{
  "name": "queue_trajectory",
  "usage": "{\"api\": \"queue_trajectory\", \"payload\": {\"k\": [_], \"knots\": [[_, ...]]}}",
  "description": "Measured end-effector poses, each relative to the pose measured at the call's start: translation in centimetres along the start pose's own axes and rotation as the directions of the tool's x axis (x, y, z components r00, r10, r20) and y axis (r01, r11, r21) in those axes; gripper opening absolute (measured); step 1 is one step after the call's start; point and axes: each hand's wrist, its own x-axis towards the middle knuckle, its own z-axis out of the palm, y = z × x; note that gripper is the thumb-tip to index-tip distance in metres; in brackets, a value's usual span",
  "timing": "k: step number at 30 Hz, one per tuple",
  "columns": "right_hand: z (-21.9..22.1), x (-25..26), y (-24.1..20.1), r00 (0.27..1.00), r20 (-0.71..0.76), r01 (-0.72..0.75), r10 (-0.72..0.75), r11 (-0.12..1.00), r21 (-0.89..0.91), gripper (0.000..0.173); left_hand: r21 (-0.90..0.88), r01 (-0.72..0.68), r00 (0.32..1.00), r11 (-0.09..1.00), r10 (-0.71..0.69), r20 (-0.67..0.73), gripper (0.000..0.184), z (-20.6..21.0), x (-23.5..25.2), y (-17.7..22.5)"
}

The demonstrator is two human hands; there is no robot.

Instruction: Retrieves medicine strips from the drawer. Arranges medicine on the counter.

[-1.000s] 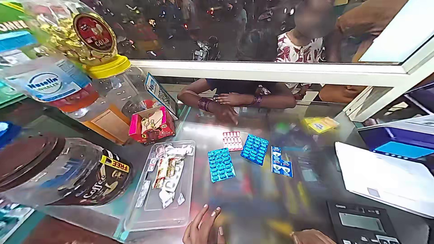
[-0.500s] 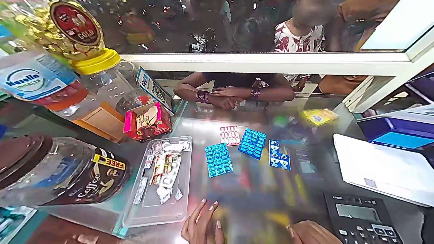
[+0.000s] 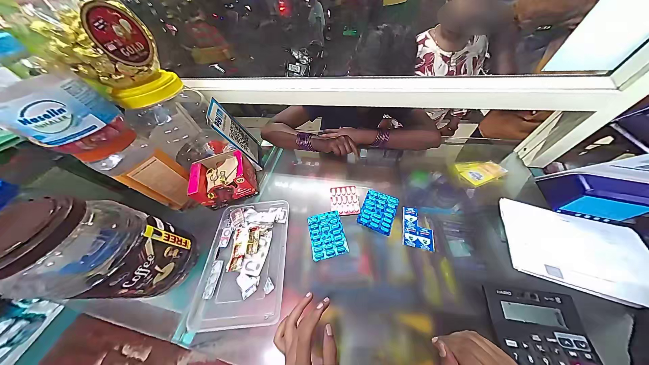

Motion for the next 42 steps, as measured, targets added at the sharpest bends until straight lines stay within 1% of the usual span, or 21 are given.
{"api": "queue_trajectory", "payload": {"k": [17, 26, 33, 42], "knots": [[-0.06, 0.13, -0.17, 0.998, -0.064, -0.004, 0.002, 1.0, -0.03, 0.035, -0.004, 0.0, 1.0, 1.0, 0.0, 0.013, 0.022, -0.07, 0.14, 0.18], [-0.02, 0.3, -0.28, 0.999, -0.052, 0.0, -0.001, 1.0, -0.028, 0.034, -0.003, -0.013, 1.0, 1.0, 0.013, 0.012, 0.021, -0.06, 0.2, 0.16], [-0.14, 0.23, -0.46, 0.999, -0.032, -0.032, 0.031, 0.999, -0.02, 0.033, -0.007, -0.015, 1.0, 1.0, 0.016, 0.018, 0.021, -0.08, 0.19, 0.18], [-0.06, 0.52, -0.74, 1.0, 0.005, -0.011, 0.011, 0.999, -0.05, 0.032, -0.06, -0.005, 0.998, 0.998, 0.009, 0.069, 0.02, -0.27, 0.16, 0.4]]}}
